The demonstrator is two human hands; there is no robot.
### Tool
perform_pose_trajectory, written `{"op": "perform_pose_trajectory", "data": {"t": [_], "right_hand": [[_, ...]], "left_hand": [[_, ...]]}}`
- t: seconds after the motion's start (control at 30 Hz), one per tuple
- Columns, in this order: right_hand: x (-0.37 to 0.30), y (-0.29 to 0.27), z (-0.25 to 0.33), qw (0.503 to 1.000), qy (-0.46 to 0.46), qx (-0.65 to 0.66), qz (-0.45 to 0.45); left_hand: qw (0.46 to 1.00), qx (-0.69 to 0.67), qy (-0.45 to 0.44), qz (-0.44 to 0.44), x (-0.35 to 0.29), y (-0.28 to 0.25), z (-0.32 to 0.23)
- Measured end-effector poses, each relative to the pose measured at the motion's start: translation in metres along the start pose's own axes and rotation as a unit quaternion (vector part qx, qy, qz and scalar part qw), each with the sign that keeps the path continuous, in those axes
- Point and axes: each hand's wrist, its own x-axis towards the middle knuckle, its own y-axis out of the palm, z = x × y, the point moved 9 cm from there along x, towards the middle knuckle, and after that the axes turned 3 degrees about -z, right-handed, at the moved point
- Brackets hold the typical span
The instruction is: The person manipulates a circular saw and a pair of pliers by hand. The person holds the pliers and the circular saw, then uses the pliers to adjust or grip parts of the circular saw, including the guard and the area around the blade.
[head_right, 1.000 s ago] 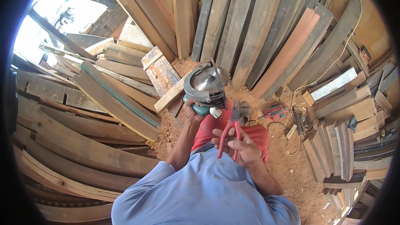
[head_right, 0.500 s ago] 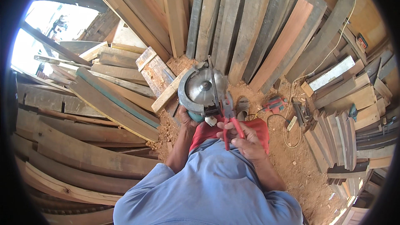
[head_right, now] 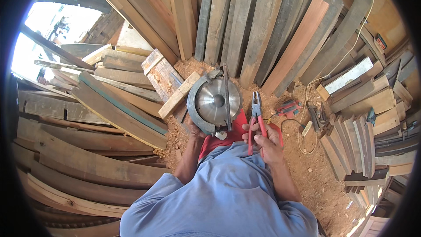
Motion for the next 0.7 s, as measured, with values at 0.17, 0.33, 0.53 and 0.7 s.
{"op": "perform_pose_trajectory", "data": {"t": [0.17,0.33,0.53,0.7], "right_hand": [[0.009,-0.017,0.023,0.980,-0.060,-0.163,-0.094],[0.017,-0.035,0.040,0.945,-0.132,-0.262,-0.143],[0.040,-0.062,0.033,0.910,-0.061,-0.351,-0.214],[0.068,-0.064,0.017,0.932,-0.051,-0.296,-0.203]], "left_hand": [[0.999,0.028,-0.004,-0.024,-0.009,-0.011,0.003],[0.997,0.056,-0.045,-0.014,-0.015,-0.034,0.011],[0.991,0.126,-0.033,0.009,-0.017,-0.038,0.004],[0.994,0.069,-0.067,0.052,-0.010,-0.038,0.007]]}}
